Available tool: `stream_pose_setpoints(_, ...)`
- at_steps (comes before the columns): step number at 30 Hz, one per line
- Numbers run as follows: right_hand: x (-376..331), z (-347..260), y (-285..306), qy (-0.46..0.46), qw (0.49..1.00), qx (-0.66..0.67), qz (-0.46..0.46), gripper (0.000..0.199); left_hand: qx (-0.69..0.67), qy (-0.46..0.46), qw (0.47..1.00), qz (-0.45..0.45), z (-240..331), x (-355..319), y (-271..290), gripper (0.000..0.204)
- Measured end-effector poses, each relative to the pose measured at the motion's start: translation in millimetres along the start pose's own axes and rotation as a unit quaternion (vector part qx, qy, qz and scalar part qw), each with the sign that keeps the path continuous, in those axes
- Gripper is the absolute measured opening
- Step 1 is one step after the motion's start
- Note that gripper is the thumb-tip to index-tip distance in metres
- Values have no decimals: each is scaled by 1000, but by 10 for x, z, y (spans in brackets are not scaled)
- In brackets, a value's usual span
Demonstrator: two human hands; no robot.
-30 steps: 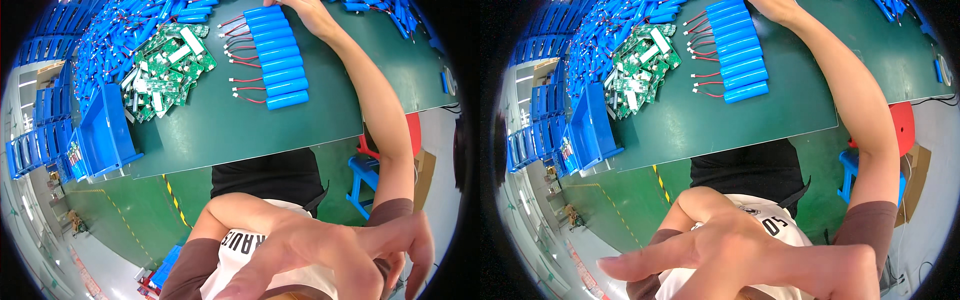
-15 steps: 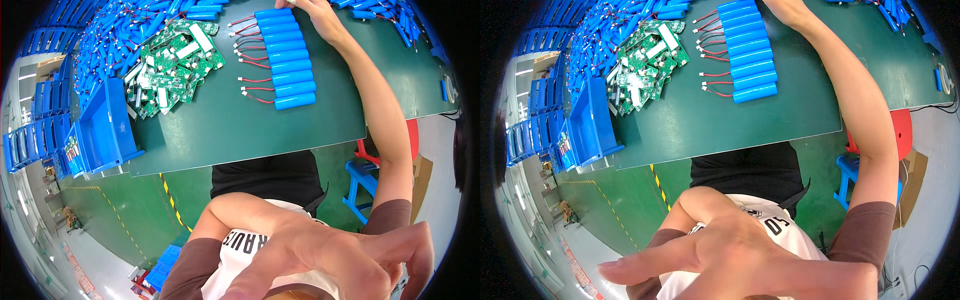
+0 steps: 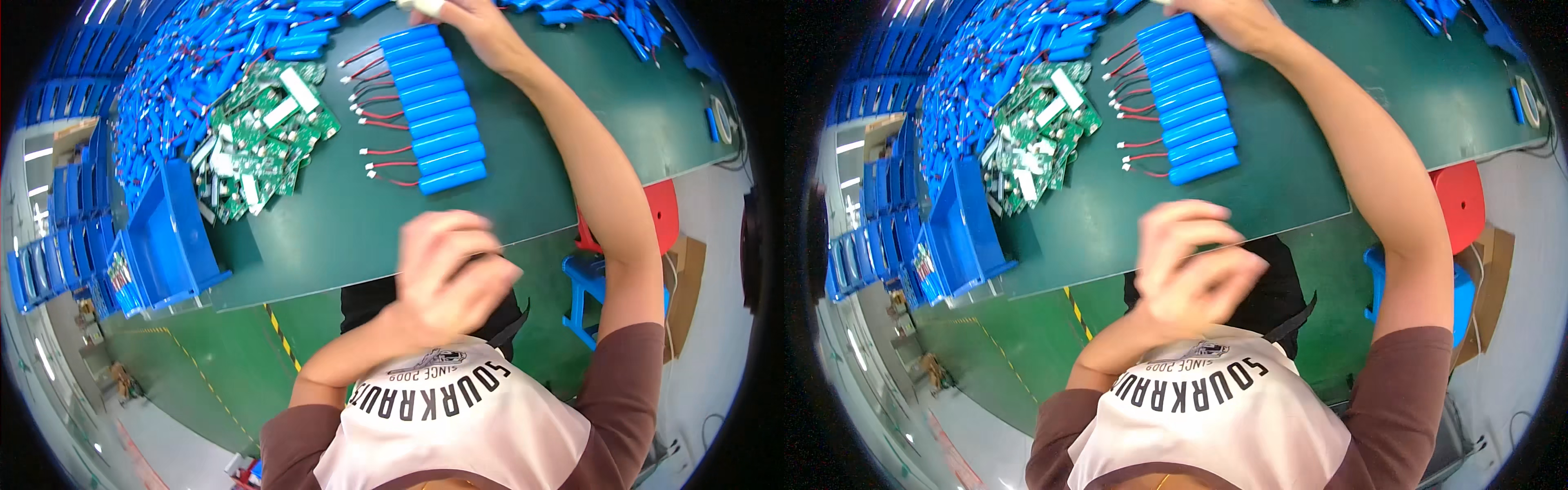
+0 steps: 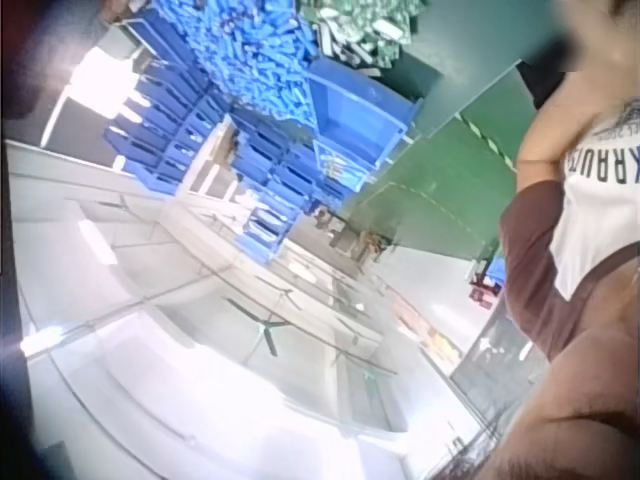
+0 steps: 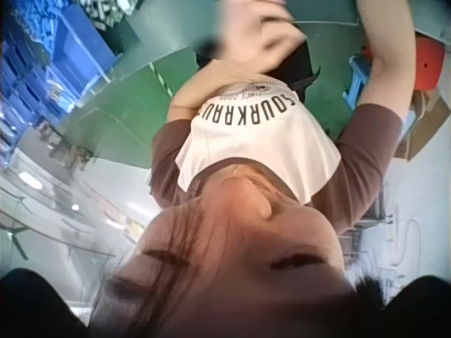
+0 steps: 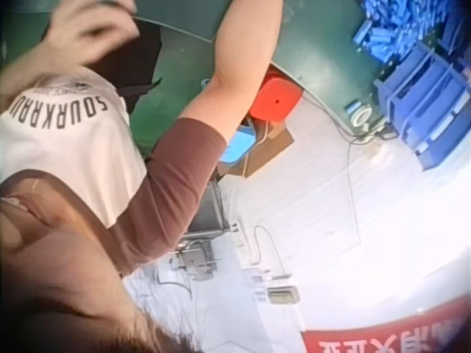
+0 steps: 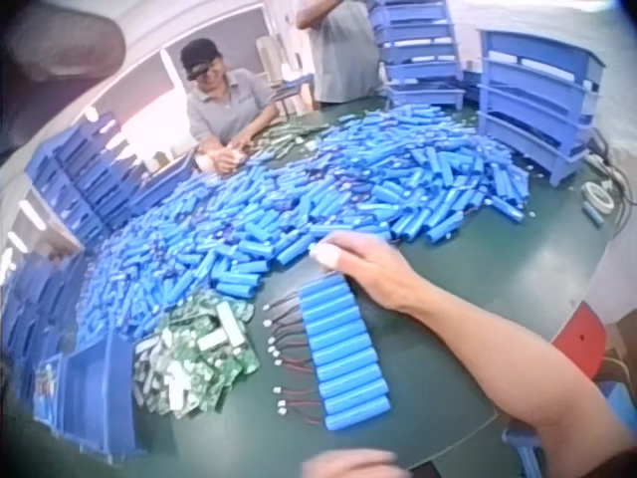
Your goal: The recorder is assembling battery packs by inserting cylindrical batteries into plastic frames and attaching circuit boards.
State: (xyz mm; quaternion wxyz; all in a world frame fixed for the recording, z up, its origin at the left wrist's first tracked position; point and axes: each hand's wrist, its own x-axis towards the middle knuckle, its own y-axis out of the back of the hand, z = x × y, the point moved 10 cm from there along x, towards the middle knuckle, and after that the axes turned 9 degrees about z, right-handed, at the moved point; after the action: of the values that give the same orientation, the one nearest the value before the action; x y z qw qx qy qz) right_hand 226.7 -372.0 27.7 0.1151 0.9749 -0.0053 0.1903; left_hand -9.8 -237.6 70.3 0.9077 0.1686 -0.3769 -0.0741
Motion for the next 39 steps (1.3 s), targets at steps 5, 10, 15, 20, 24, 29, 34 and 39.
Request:
stream_pose_setpoints(5, 70, 20, -78, 37, 999, 2, 0, 37, 223, 19, 973, -59, -487, 215, 335, 31)
stream_pose_setpoints(10, 60, 5, -97, 81, 995, 10, 50, 51, 268, -29, 960, -81, -600, 246, 163, 34)
stream_pose_setpoints(15, 7, 76, -132, -3, 999, -43, -17, 38, 253, -22, 964, -73, -581, 258, 106, 29)
stream_pose_setpoints(20, -23, 38, -130, -14, 998, -52, -33, 40, 273, -217, 931, -112, -257, 117, -93, 27)
stream_pose_setpoints(24, -25, 186, -105, 2, 999, -30, -28, 39, 161, -310, 903, -249, -18, -61, -495, 34)
stream_pose_setpoints(29, 30, -26, -149, -26, 997, 44, -61, 37, 45, -200, 957, -208, -250, 116, -478, 37)
stream_pose_setpoints(34, -16, 233, -85, -89, 989, 107, -49, 40, 118, -233, 951, -163, -188, 112, -428, 30)
stream_pose_setpoints(39, -26, 77, -58, -5, 997, -48, -52, 52, 252, -131, 954, -96, -516, 343, -231, 34)
